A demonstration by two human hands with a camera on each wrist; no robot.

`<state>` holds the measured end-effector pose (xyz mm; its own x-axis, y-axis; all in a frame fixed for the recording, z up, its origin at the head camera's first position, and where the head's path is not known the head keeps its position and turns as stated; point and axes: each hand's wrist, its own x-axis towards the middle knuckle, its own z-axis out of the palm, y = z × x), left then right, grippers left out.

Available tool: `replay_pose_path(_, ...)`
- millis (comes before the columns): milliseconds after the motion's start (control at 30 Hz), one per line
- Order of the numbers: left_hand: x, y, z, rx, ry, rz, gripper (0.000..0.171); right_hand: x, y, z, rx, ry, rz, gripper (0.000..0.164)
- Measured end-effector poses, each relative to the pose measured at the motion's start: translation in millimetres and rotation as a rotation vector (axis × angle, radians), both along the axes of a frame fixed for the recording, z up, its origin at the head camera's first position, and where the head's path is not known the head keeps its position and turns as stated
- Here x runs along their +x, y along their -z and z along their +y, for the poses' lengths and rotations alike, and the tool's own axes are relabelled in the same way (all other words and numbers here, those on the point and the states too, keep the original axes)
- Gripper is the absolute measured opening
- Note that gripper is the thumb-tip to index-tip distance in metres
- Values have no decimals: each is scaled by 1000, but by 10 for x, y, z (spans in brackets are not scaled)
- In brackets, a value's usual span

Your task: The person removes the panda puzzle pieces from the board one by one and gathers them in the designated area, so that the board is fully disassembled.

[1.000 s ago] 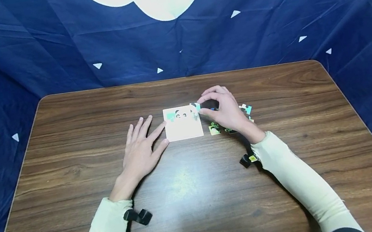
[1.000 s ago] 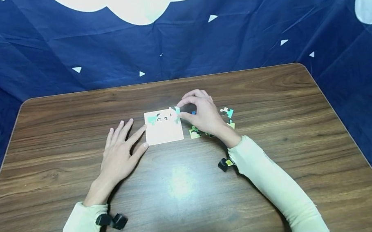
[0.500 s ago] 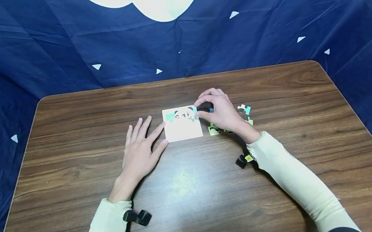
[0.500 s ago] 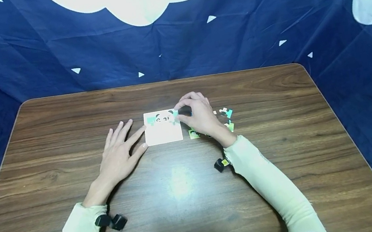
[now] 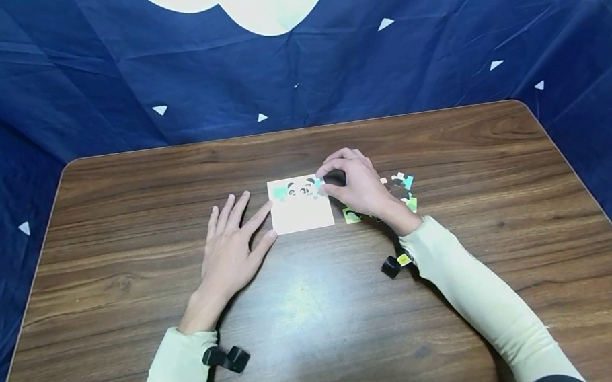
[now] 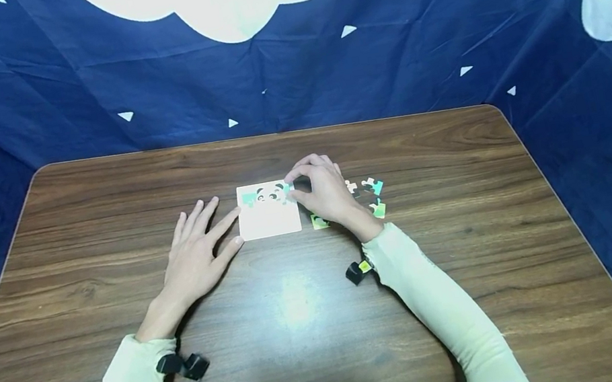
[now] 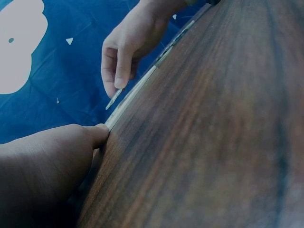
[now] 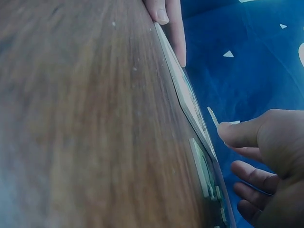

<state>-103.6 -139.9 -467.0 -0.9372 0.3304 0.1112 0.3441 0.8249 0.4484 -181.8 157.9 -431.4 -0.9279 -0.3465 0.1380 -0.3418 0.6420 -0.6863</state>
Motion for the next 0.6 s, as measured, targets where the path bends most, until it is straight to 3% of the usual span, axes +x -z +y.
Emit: replay_pose_path(600,-2,-9,13,7,3,9,62,-40,58,-11,20,21,-20,24)
